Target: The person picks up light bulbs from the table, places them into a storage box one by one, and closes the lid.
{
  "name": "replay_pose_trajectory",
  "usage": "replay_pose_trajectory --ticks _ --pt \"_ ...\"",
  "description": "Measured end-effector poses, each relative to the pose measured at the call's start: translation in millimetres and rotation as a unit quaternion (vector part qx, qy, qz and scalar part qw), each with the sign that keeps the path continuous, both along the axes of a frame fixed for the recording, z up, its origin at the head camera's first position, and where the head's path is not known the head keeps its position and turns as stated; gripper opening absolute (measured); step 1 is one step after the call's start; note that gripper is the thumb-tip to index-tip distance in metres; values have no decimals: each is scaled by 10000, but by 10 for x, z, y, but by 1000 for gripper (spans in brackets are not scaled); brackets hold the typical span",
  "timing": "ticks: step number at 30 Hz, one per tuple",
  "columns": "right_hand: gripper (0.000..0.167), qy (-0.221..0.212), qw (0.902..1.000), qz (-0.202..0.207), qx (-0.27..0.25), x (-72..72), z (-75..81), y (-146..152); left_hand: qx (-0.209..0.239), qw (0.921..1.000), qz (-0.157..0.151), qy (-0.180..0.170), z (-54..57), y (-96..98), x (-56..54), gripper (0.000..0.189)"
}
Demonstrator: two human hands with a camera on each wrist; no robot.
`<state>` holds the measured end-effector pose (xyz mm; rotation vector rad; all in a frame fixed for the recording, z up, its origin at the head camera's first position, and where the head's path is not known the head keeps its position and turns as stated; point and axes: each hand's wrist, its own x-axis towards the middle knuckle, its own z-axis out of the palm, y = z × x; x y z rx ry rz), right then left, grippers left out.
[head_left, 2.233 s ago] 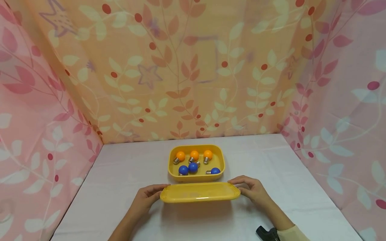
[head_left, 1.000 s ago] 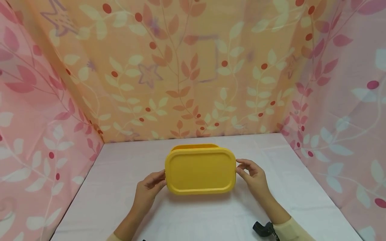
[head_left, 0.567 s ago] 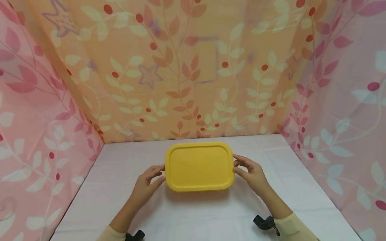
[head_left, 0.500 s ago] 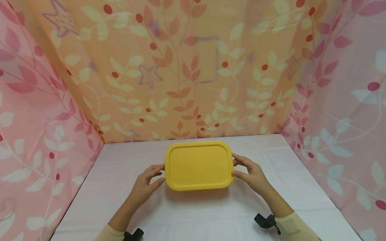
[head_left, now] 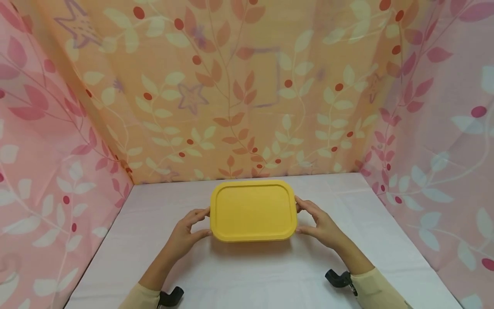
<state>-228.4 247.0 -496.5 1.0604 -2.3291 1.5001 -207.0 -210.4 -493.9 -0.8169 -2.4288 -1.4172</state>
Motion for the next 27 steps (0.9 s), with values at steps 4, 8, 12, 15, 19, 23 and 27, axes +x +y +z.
replay_pose_trajectory --ticks 4,8,12,15,19,23,27 --pt "94 174 9997 105 -112 -61 -11 9 -3 9998 43 -169 1 -19 -43 73" --pt "95 117 9999 -42 -62 -127 -13 25 11 9993 117 -342 9 -18 -99 73" --pt "94 -28 9996 -257 66 -183 -22 29 71 9996 67 -246 7 8 -155 73" --pt "92 -82 9994 -324 89 -200 3 14 129 9996 8 -235 45 29 -179 73" --pt "88 -167 9993 -319 44 -144 115 -49 14 9994 -45 -333 20 4 -246 72" --pt "86 -281 9991 -318 57 -176 82 -66 -137 9989 -31 -447 -49 -27 -321 72" --pt "88 -444 9981 -426 71 -281 -74 -33 -162 9984 -95 -529 -92 -29 -380 70"
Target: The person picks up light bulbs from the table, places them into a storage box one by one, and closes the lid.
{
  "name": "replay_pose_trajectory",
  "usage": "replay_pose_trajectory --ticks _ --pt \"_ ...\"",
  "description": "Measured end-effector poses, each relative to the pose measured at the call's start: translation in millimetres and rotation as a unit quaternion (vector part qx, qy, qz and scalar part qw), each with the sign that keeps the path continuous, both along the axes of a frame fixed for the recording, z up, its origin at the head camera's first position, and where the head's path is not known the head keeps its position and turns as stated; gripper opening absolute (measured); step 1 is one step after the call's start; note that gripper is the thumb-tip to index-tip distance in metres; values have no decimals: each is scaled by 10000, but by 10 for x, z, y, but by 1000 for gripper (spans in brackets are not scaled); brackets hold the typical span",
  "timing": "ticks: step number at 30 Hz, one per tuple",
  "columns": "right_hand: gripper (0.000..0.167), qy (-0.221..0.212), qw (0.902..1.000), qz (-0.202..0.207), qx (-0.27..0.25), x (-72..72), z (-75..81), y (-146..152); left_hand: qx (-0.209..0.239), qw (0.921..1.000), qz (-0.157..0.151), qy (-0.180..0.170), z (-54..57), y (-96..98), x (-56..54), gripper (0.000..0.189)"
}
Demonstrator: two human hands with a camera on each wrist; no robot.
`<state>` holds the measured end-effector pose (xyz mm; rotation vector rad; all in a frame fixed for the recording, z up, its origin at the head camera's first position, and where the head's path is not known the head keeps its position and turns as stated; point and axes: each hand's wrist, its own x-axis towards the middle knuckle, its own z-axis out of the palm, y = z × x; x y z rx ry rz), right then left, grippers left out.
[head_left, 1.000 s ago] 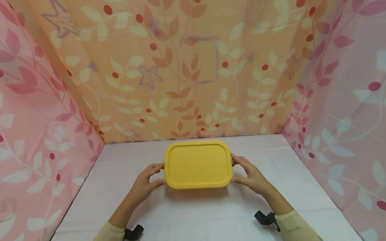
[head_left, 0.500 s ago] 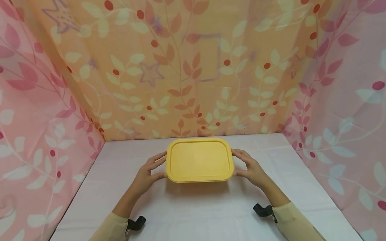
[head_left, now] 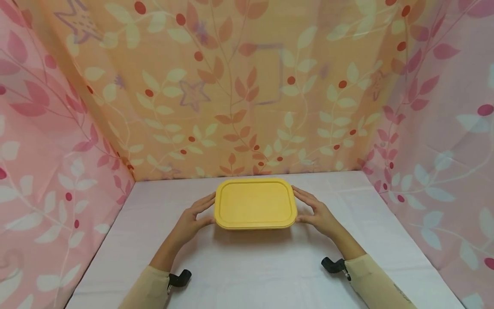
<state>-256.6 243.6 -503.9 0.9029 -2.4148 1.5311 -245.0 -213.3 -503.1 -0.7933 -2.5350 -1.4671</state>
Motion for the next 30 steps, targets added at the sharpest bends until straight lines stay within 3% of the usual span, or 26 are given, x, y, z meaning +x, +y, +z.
replay_pose_trajectory --ticks 5,12,20,26,30 --pt "86 -346 9994 -50 -67 -101 -127 28 153 9996 -115 -220 -62 15 -50 68" --pt "79 -483 9987 42 -129 -136 -247 22 394 9965 112 -731 -192 21 11 61" --pt "82 -793 9968 -62 32 -157 -270 -21 570 9956 179 -716 -257 59 6 60" --pt "78 -964 9952 44 -163 -182 -319 -28 669 9934 244 -904 -299 84 18 58" --pt "75 -1138 9932 -83 -240 -189 -352 -22 672 9940 168 -847 -324 94 -7 58"
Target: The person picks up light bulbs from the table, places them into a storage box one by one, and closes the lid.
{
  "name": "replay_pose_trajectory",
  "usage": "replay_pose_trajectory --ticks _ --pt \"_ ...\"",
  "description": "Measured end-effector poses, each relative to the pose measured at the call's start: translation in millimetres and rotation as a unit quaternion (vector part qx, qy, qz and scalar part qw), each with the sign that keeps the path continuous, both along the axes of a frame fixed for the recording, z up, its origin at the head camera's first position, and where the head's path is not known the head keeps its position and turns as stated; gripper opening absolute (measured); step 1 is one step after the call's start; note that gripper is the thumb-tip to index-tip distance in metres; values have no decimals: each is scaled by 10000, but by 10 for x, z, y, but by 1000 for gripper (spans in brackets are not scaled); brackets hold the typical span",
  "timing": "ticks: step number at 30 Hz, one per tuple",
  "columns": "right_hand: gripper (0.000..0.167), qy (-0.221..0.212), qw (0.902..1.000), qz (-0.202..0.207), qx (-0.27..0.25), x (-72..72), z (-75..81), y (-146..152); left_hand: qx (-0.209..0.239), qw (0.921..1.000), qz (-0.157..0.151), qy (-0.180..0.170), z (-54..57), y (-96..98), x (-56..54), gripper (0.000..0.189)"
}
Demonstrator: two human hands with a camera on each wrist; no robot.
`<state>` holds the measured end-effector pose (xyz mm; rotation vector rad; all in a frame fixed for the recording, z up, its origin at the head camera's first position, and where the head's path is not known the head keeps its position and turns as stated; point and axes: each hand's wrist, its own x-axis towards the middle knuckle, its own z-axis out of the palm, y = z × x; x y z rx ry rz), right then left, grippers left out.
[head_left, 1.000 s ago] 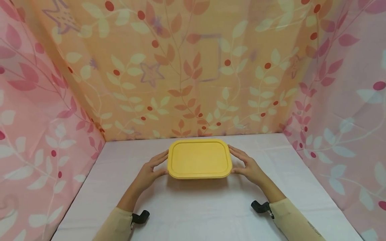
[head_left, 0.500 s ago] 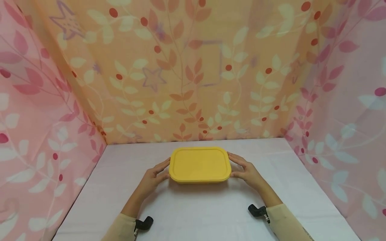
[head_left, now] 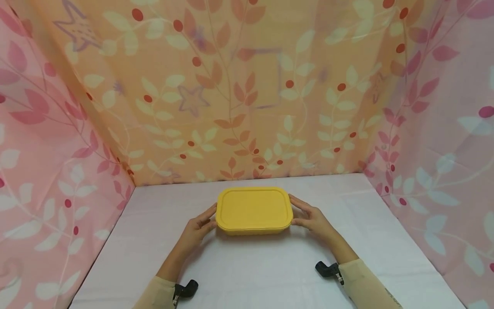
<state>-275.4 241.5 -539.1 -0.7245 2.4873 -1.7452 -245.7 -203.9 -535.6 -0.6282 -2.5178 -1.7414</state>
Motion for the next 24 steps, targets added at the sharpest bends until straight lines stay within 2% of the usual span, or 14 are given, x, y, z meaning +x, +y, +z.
replay_pose_trajectory --ticks 6,9,13,24 --pt "78 -176 9994 -8 308 20 -46 -9 23 9997 86 -227 -44 7 15 58" --pt "79 -225 9990 -63 371 23 -60 -11 -102 9996 174 -221 -42 26 16 59" --pt "76 -227 9992 -118 321 12 -40 -24 -247 9990 359 -92 -5 48 0 57" --pt "73 -304 9983 -72 486 8 1 -39 -175 9978 524 -366 85 73 4 56"
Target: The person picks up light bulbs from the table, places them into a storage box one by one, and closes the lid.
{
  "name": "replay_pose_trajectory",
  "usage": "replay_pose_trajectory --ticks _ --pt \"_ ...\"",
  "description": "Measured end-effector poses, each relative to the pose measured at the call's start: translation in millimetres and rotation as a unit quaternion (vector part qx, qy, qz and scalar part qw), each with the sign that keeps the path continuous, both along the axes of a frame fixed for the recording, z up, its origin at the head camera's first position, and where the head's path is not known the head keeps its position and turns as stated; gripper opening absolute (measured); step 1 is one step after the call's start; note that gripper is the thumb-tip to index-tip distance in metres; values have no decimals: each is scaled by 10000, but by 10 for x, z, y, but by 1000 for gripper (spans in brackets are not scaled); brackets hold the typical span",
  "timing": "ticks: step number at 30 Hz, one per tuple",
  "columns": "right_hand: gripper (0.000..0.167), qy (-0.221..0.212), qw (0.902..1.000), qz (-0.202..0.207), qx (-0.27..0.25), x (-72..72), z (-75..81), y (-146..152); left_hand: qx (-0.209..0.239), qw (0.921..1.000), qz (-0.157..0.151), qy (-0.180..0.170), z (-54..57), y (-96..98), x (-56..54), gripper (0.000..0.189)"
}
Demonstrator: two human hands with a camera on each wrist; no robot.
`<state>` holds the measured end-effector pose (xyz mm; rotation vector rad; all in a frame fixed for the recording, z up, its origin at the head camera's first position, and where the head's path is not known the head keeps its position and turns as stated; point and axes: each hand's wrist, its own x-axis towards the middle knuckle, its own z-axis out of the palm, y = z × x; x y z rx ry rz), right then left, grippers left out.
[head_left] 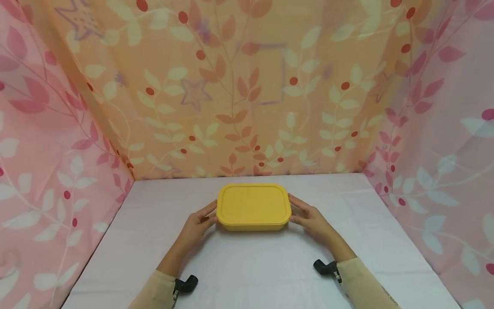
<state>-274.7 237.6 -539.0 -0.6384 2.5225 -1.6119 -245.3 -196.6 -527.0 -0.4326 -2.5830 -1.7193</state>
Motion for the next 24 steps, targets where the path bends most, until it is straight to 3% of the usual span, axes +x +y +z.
replay_pose_trajectory --ticks 6,12,20,24 --pt "73 120 9999 46 21 -9 41 5 -173 9998 -82 55 31 -28 -46 56" --pt "75 146 9997 100 151 35 44 7 -239 9996 -24 -130 39 -15 4 56" --pt "72 468 9987 119 136 -26 37 -13 -616 9967 371 -364 126 -66 21 57" --pt "72 627 9975 -125 295 -15 93 -21 -944 9942 436 -290 191 -122 32 54"
